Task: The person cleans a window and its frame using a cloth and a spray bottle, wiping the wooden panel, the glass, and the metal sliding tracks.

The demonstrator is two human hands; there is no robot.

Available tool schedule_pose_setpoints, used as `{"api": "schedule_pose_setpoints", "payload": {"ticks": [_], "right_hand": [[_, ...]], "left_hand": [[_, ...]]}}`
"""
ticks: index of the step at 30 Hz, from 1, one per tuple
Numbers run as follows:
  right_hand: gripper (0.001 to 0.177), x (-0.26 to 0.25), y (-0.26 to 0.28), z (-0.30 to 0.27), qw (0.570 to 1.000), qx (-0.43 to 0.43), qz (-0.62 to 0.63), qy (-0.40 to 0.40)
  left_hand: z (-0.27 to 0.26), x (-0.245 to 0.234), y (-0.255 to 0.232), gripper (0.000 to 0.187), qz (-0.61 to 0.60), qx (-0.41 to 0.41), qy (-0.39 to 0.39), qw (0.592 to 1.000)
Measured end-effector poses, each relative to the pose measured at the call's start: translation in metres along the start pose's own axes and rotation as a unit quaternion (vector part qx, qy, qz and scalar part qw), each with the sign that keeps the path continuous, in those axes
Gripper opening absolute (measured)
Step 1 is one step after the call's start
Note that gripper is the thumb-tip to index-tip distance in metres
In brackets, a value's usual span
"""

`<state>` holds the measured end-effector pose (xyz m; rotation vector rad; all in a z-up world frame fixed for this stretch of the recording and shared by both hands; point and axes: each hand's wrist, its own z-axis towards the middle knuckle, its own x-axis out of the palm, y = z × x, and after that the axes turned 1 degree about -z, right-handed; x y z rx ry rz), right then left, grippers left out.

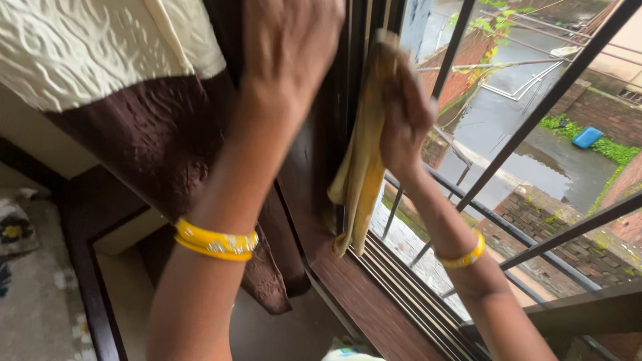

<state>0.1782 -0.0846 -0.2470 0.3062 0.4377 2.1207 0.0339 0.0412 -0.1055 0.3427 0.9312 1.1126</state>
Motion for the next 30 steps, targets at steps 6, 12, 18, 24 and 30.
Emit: {"api": "schedule_pose_setpoints", "payload": {"ticks": [6, 12, 18, 24, 30], "right_hand": [[0.044, 0.043, -0.005, -0.001, 0.996, -0.079, -0.002, 0.028], [0.052, 0.052, -0.056, -0.126, 0.997, -0.064, -0.039, 0.001], [0.052, 0.035, -0.099, -0.264, 0.996, 0.019, -0.080, 0.031], [0.040, -0.003, -0.101, -0.344, 0.965, 0.178, -0.133, 0.139], [0.040, -0.010, -0.074, -0.261, 0.928, 0.368, -0.023, -0.050]], "left_hand": [[-0.090, 0.014, -0.079, 0.063, 0.010, -0.161, -0.105, 0.981], [-0.096, 0.031, -0.090, 0.077, -0.014, -0.143, -0.107, 0.984], [-0.099, 0.035, -0.093, 0.093, -0.042, -0.146, -0.129, 0.980], [-0.100, 0.037, -0.093, 0.090, -0.071, -0.128, -0.107, 0.984], [-0.097, 0.045, -0.097, 0.088, -0.101, -0.131, -0.112, 0.980]]}}
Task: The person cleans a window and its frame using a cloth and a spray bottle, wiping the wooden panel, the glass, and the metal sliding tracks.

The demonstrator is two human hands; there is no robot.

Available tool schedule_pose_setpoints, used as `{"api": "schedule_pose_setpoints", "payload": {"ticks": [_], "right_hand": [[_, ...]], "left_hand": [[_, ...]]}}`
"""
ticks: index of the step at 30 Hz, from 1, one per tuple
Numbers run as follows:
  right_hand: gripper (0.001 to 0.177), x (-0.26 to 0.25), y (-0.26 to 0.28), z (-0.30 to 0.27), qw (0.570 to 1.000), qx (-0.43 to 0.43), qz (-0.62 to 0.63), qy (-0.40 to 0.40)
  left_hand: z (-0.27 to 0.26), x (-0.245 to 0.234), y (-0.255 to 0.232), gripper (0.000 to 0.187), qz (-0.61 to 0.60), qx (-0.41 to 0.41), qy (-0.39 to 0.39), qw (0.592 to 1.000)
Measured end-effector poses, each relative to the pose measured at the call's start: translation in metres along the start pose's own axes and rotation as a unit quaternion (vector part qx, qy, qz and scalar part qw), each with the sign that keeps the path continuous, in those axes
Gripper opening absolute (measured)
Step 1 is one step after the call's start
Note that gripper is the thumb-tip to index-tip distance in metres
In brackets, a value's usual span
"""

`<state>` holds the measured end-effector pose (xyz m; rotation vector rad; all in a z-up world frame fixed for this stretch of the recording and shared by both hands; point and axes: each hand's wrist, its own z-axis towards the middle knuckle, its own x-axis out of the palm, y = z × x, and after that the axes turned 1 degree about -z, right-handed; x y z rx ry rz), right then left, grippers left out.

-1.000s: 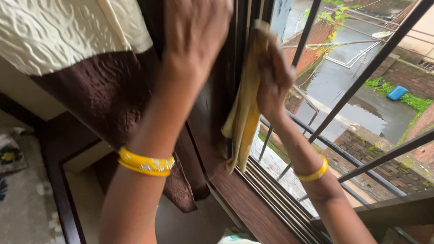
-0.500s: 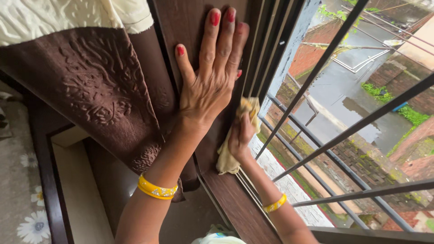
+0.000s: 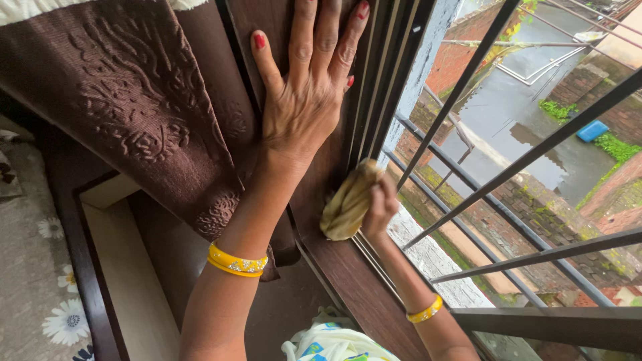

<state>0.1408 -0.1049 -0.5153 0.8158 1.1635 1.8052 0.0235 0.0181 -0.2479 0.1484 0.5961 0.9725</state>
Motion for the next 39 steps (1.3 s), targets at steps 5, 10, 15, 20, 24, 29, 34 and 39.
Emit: {"api": "schedule_pose_setpoints", "payload": {"ticks": [5, 10, 15, 20, 24, 29, 34, 39], "right_hand": [[0.043, 0.013, 0.092, 0.056, 0.980, -0.177, 0.085, 0.025], [0.048, 0.052, 0.081, 0.066, 0.963, -0.266, -0.040, 0.003], [0.053, 0.049, 0.015, 0.040, 0.950, -0.297, -0.099, -0.006], [0.053, 0.035, -0.066, 0.007, 0.968, -0.195, -0.154, 0.021], [0.051, 0.019, -0.098, -0.019, 0.928, -0.306, -0.210, 0.026], [0.042, 0.007, -0.094, -0.020, 0.969, -0.165, -0.170, 0.068], [0.038, -0.001, -0.053, -0.003, 0.998, -0.038, -0.013, 0.051], [0.037, 0.009, -0.014, 0.019, 0.979, -0.172, -0.097, 0.050]], "left_hand": [[-0.003, 0.001, -0.001, 0.085, -0.025, 0.002, 0.018, 1.000], [-0.001, -0.006, 0.001, 0.080, -0.036, 0.007, 0.031, 0.999], [0.002, -0.003, 0.001, 0.081, -0.033, 0.000, 0.016, 0.999], [0.001, -0.015, 0.002, 0.081, -0.043, 0.001, 0.036, 0.998], [0.002, -0.014, 0.002, 0.080, -0.036, 0.008, 0.033, 0.999], [0.005, -0.008, 0.002, 0.072, -0.060, 0.009, 0.044, 0.997], [0.007, -0.011, 0.004, 0.060, -0.103, 0.010, 0.048, 0.994], [0.002, -0.008, 0.004, 0.060, -0.011, 0.020, 0.049, 0.999]]}}
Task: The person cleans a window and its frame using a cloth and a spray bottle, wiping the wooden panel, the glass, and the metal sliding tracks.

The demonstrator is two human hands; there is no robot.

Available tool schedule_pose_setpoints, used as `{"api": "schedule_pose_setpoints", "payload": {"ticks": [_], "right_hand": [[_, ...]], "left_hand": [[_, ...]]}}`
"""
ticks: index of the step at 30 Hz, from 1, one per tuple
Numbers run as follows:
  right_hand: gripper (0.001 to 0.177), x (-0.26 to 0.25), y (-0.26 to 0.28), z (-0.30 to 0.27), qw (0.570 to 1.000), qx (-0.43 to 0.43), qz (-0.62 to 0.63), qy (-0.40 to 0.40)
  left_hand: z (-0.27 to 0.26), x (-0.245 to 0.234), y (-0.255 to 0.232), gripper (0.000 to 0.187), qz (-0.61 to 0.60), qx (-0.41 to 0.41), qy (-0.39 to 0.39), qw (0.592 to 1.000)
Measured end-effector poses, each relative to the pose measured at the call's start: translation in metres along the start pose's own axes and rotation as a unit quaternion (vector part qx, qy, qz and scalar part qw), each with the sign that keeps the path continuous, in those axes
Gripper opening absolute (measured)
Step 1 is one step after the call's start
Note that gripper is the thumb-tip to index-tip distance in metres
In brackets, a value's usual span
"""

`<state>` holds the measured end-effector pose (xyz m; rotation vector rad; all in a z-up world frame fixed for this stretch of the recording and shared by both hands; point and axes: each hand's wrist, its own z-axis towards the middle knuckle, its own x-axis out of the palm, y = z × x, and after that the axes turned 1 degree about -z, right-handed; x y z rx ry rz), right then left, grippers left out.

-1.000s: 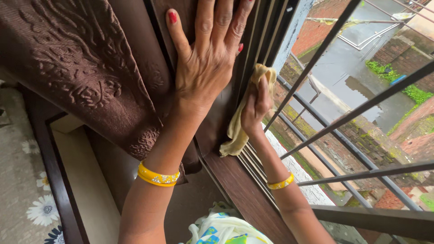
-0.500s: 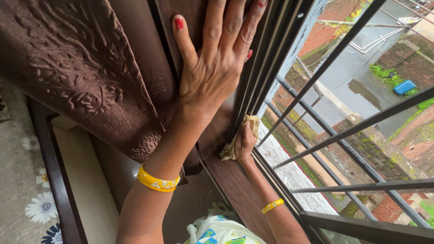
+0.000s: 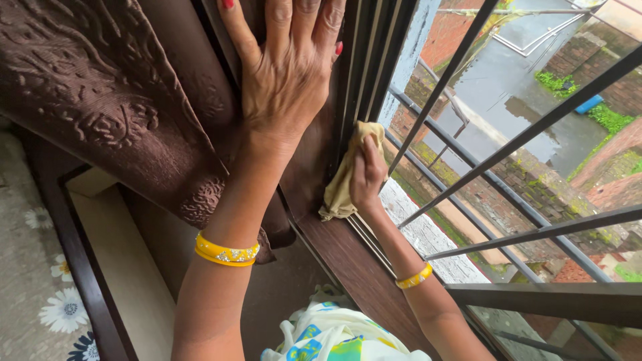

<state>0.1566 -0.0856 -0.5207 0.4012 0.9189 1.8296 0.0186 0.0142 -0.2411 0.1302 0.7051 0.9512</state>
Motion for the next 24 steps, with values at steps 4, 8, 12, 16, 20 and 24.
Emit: {"api": "schedule_pose_setpoints", "payload": {"ticks": [4, 8, 12, 16, 20, 24], "right_hand": [[0.052, 0.027, 0.002, -0.001, 0.995, -0.048, -0.090, 0.012], [0.055, 0.027, -0.032, -0.042, 0.976, -0.162, -0.144, -0.006], [0.052, 0.027, -0.086, -0.074, 0.989, -0.016, -0.119, 0.081], [0.041, 0.016, -0.077, -0.085, 0.986, -0.004, -0.150, 0.075], [0.042, 0.000, -0.060, -0.093, 0.922, 0.369, -0.036, 0.107], [0.043, -0.014, -0.022, -0.042, 0.970, 0.220, 0.102, -0.015]], "left_hand": [[0.001, 0.001, -0.001, 0.061, -0.022, -0.004, -0.005, 1.000], [0.003, -0.002, -0.001, 0.064, -0.056, -0.004, -0.011, 0.998], [0.000, 0.002, 0.000, 0.066, -0.007, -0.002, -0.014, 1.000], [0.000, 0.001, 0.000, 0.070, -0.013, -0.004, -0.008, 1.000], [0.003, -0.005, 0.001, 0.073, -0.046, -0.004, -0.025, 0.999], [0.002, -0.006, 0.000, 0.075, -0.051, -0.005, -0.026, 0.998]]}}
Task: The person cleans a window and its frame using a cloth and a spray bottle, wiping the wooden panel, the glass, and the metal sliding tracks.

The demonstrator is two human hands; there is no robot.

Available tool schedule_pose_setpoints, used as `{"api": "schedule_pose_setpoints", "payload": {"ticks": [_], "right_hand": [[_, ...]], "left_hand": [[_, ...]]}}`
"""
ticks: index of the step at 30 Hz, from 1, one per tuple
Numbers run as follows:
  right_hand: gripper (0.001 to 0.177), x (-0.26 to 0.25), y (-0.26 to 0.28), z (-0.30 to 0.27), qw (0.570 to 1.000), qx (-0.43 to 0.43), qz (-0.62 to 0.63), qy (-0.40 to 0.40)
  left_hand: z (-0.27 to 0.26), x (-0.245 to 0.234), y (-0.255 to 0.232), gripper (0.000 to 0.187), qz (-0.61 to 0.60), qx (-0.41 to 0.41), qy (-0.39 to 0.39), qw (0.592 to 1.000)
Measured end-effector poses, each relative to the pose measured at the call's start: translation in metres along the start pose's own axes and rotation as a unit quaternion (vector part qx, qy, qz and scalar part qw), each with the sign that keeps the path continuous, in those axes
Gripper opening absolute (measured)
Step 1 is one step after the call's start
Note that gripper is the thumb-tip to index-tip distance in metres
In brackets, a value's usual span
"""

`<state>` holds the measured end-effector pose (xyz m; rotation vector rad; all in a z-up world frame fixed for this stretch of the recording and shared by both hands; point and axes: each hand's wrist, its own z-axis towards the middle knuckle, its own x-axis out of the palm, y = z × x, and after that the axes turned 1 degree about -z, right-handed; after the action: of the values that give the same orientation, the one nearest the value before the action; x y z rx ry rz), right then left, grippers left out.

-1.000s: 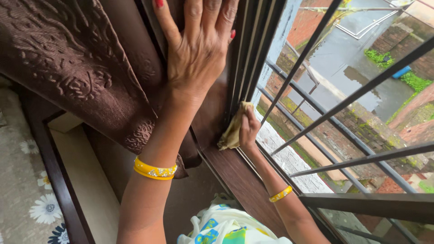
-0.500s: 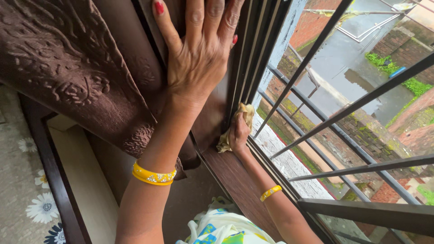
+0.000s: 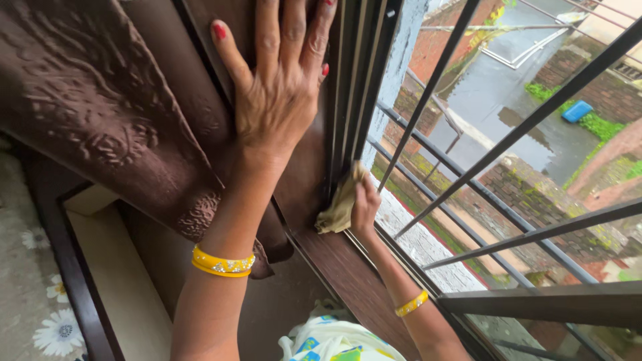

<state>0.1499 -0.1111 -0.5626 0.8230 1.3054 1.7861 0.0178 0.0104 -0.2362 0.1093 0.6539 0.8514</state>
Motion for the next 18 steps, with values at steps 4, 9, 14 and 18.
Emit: {"api": "schedule_pose_setpoints", "payload": {"ticks": [4, 9, 14, 18], "right_hand": [[0.041, 0.008, 0.074, 0.042, 0.975, -0.217, 0.049, -0.015], [0.044, 0.046, 0.083, 0.067, 0.966, -0.238, -0.096, -0.043], [0.047, 0.061, 0.051, 0.063, 0.951, -0.287, -0.075, -0.083], [0.045, 0.065, 0.028, 0.063, 0.947, -0.297, -0.076, -0.092]], "left_hand": [[-0.003, 0.004, 0.000, 0.072, 0.008, 0.001, 0.004, 1.000], [-0.004, 0.004, 0.002, 0.067, 0.015, 0.003, 0.038, 0.999], [-0.001, 0.000, 0.002, 0.070, -0.014, 0.004, 0.045, 0.999], [-0.001, 0.001, 0.001, 0.075, -0.014, 0.005, 0.044, 0.999]]}}
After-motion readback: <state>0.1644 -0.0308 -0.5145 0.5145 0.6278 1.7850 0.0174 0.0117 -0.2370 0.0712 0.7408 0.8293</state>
